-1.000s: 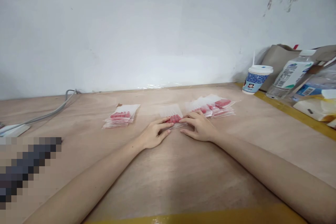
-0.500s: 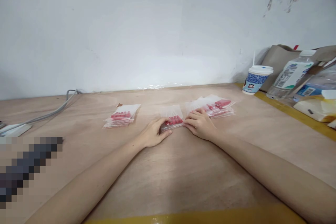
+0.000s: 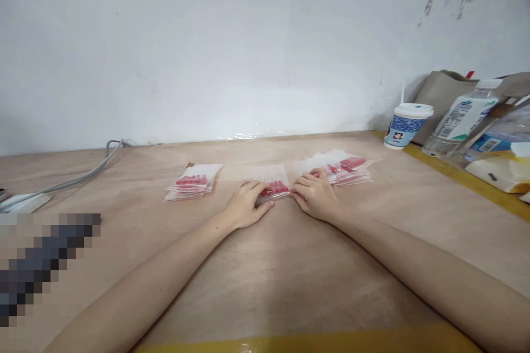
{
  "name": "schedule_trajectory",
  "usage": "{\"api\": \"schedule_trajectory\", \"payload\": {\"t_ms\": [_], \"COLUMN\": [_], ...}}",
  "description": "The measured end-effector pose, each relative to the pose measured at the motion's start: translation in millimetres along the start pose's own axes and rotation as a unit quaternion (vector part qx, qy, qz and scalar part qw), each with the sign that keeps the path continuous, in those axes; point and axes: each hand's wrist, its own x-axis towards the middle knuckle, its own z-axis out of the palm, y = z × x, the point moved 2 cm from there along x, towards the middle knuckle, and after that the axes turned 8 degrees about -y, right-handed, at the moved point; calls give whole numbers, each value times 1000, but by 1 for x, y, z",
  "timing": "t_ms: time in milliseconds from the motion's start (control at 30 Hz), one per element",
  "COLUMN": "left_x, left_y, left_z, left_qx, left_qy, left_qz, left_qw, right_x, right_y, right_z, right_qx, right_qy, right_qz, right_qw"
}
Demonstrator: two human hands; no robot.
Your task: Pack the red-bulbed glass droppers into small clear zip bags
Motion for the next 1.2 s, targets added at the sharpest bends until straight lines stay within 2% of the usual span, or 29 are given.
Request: {"api": "schedule_trajectory", "payload": {"t_ms": [367,600,967,1200], "left_x": [6,9,10,6], "left_y": [7,7,12,7], "left_z": [7,7,6,1], "left_qx": [52,100,126,141], "left_qy": [33,29,28,47], "left_qz": [93,135,141,120], "left_qw": [994,985,982,982], "right_x": [6,5,5,3], "right_y": [-21,-20,-22,-17], "right_z": [1,5,5,0], "right_qx": [38,49,30,30], "right_qy": [12,20,17,17], "right_qz": [-2,-3,-23,-7], "right_qw": [999,999,999,999]}}
